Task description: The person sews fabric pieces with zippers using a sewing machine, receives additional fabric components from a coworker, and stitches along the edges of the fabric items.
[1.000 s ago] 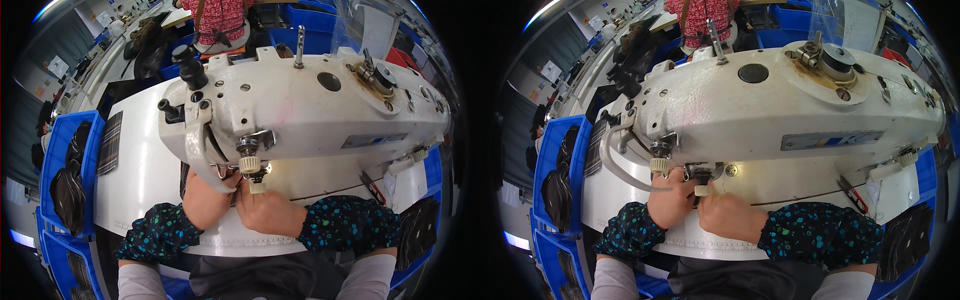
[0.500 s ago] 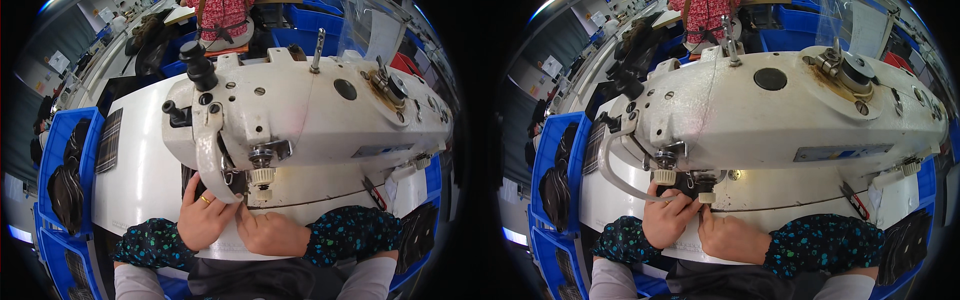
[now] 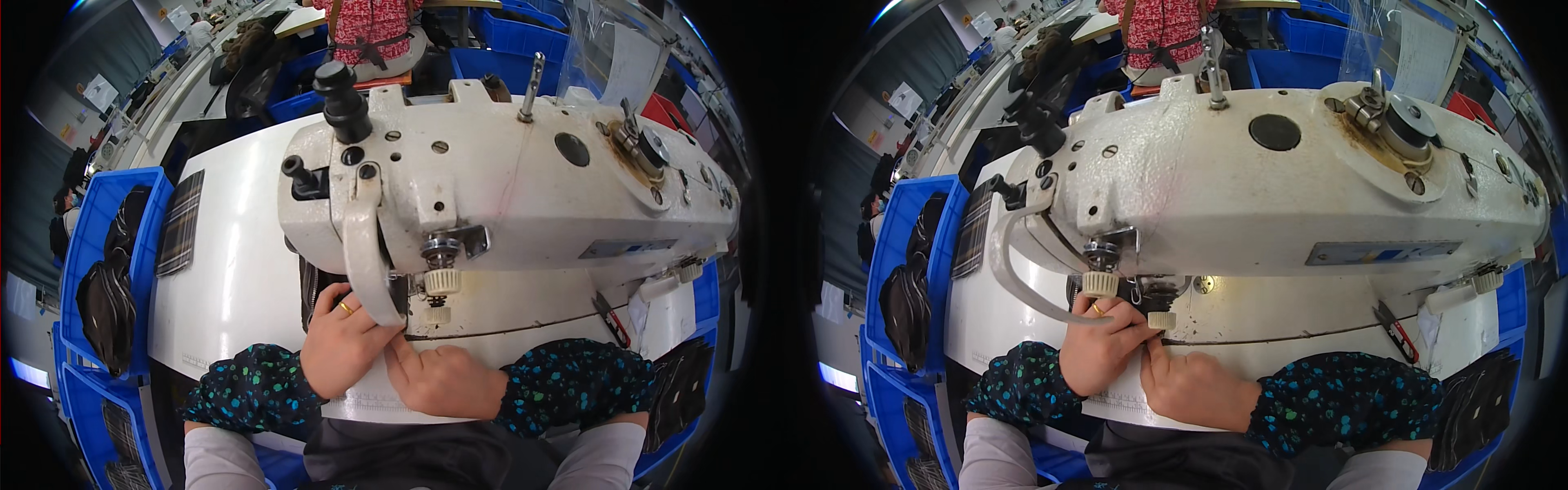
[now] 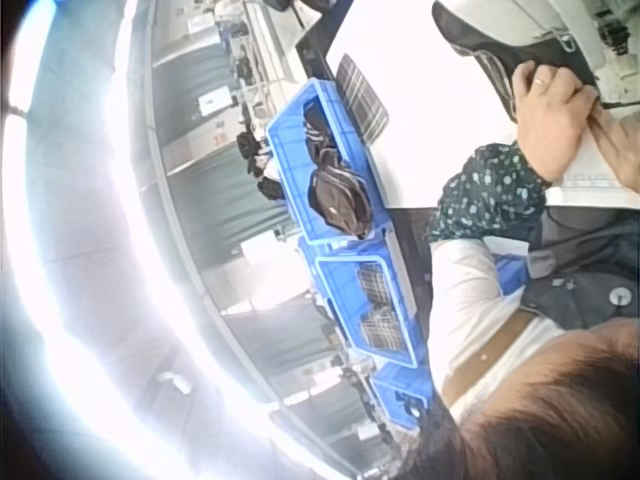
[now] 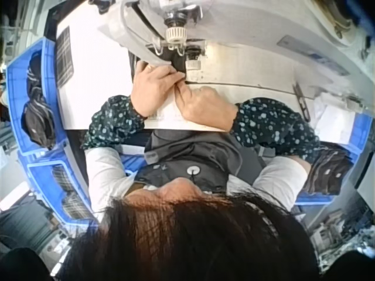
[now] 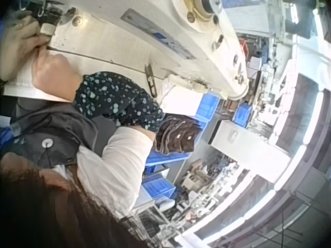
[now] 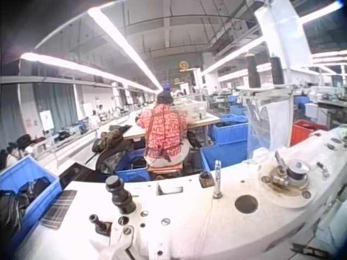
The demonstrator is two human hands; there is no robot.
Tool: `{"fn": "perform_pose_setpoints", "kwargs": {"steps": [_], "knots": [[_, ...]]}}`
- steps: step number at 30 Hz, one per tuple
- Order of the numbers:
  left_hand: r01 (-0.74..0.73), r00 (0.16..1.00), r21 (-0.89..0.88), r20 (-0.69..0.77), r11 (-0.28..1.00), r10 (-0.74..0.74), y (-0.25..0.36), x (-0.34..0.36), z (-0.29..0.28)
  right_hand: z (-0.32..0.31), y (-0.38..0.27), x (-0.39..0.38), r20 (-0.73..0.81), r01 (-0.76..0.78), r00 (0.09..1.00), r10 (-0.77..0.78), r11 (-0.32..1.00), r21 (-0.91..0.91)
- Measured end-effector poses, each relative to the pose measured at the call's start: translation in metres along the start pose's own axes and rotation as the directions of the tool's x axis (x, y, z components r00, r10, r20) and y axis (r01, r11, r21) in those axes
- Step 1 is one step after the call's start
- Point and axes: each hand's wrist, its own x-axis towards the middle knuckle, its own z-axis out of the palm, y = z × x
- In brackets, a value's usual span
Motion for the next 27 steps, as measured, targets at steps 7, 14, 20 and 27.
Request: {"fn": "perform_pose_setpoints", "kwargs": {"steps": [7, 14, 20, 27], "knots": [[-0.103, 0.986, -0.031, -0.133, 0.994, 0.098, -0.026, 0.025, 0.006, 0.006, 0.015, 0.009, 0.075, -0.137, 0.988, 0.135, 0.99, 0.026], [-0.058, 0.997, -0.06, -0.048, 0.997, 0.055, -0.04, 0.024, 0.012, 0.014, 0.02, 0.007, 0.054, -0.199, 0.979, 0.194, 0.975, 0.103], [-0.028, 0.987, -0.102, -0.16, 0.994, 0.011, -0.034, 0.019, 0.005, 0.004, 0.018, 0.008, 0.143, -0.175, 0.975, 0.171, 0.984, 0.021], [-0.088, 0.99, -0.04, -0.111, 0.995, 0.083, -0.046, 0.011, 0.017, 0.008, 0.017, 0.007, 0.128, -0.154, 0.981, 0.148, 0.988, 0.033]]}}
